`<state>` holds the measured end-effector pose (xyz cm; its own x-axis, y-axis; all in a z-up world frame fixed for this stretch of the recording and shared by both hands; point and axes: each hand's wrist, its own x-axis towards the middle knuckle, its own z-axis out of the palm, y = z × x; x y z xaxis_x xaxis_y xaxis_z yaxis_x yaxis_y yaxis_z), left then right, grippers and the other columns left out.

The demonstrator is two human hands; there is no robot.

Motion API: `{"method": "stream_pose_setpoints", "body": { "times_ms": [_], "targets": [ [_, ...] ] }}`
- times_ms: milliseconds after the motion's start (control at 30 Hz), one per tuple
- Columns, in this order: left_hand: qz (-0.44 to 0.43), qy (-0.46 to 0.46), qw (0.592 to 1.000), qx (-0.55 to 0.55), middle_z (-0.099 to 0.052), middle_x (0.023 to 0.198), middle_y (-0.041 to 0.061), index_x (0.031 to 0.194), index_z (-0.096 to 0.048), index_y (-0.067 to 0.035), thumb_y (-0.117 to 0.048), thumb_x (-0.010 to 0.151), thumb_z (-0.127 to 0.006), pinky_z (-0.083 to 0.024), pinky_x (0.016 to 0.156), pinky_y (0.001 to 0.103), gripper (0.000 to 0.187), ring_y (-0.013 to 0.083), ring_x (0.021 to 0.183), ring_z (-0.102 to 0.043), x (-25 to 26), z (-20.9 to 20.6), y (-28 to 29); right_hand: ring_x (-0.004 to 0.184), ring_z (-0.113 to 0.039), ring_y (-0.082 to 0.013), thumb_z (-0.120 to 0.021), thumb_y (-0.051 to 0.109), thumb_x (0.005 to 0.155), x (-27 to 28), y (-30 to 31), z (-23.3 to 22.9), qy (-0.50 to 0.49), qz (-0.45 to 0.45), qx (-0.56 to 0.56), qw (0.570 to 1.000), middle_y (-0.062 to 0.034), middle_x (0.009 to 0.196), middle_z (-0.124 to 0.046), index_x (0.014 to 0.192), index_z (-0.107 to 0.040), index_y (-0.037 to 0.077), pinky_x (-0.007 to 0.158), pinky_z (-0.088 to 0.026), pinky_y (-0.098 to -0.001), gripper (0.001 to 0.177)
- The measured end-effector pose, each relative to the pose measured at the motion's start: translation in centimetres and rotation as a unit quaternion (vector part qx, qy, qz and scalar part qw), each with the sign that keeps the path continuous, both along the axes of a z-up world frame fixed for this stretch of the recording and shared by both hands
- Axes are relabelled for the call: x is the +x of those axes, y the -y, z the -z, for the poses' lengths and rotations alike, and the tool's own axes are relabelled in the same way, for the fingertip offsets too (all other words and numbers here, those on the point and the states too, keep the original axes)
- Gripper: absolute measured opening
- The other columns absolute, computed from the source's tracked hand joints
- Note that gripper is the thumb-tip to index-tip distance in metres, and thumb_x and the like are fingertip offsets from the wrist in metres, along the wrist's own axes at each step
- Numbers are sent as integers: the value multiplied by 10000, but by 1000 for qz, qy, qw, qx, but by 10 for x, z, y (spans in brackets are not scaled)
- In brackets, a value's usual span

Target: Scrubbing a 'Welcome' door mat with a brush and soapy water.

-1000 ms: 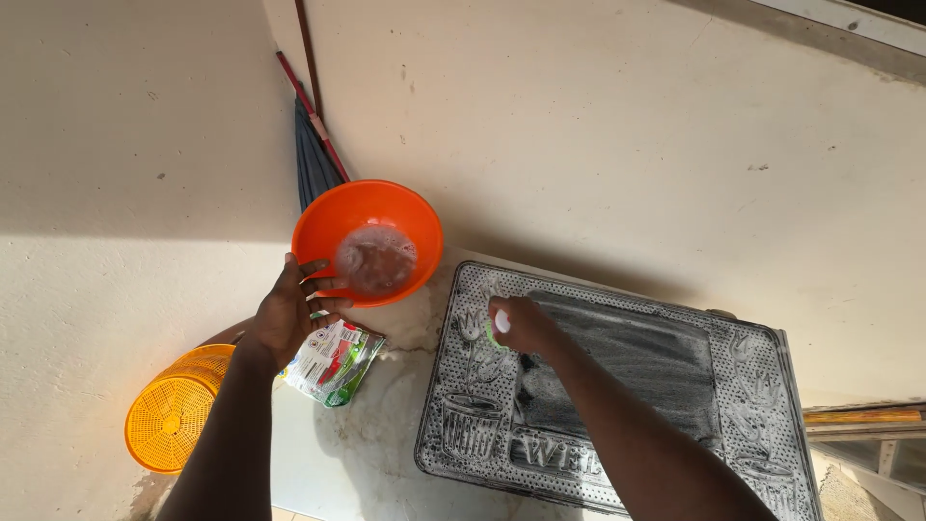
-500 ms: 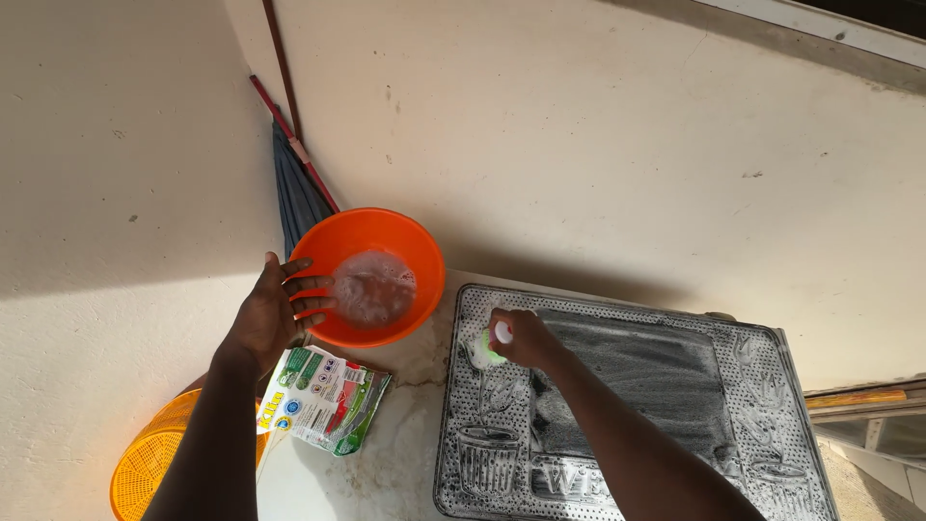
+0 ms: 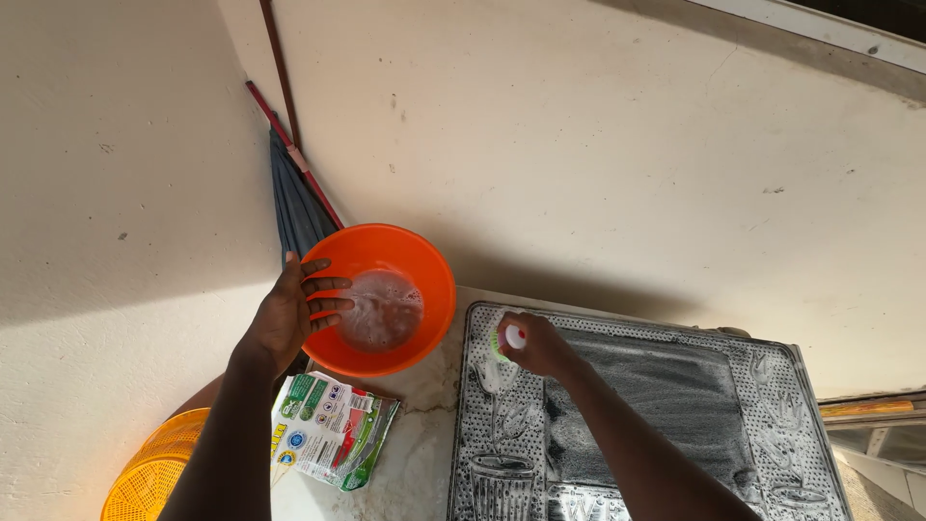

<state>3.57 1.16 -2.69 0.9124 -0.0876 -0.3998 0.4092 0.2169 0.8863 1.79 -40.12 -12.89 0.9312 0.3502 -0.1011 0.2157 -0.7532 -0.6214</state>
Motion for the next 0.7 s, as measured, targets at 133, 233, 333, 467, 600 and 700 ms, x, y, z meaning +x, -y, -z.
{"method": "stream_pose_setpoints", "body": {
  "times_ms": [133,233,333,467,600,700],
  "targets": [
    [22,17,999,26,-691,1213,129,1446,-489,-128,-762,909,-256,-494,946,439,863,279,1057,-689,13,-36,23,1012,-749,-270,-879,163,734,46,35,20,46,84,-1,995,-109,1035,-749,968,-694,116,845,-614,-410,301],
    [32,14,999,4,-688,1206,138,1446,-490,-135,-758,908,-278,-504,917,437,850,274,1021,-686,15,-41,26,991,-772,-271,-841,207,814,56,-6,11,-8,169,-49,984,-114,996,-760,1054,-666,128,850,-616,-413,307],
    [47,41,998,-6,-698,1208,149,1433,-515,-83,-769,924,-292,-526,943,410,883,254,1032,-700,12,-29,22,996,-745,-299,-854,223,821,30,-58,0,43,124,-4,991,-139,998,-745,1061,-660,113,819,-608,-437,328],
    [37,-6,999,30,-696,1205,129,1430,-492,-126,-777,898,-280,-503,932,426,868,264,1038,-686,15,-22,22,964,-754,-309,-872,186,753,27,-41,2,1,13,12,1000,-119,977,-763,1002,-667,114,829,-597,-451,330],
    [43,10,999,29,-694,1208,130,1408,-514,-107,-771,899,-283,-506,952,435,868,262,1069,-681,2,-21,8,949,-773,-290,-865,220,746,44,3,14,-42,77,15,996,-101,972,-746,960,-658,113,804,-631,-440,317],
    [36,-4,998,44,-696,1220,160,1413,-514,-107,-772,912,-292,-498,977,447,861,280,1076,-656,-6,-21,2,951,-735,-343,-843,217,808,59,-23,5,24,98,-78,992,-146,979,-735,1021,-654,117,811,-587,-468,301]
  ]
}}
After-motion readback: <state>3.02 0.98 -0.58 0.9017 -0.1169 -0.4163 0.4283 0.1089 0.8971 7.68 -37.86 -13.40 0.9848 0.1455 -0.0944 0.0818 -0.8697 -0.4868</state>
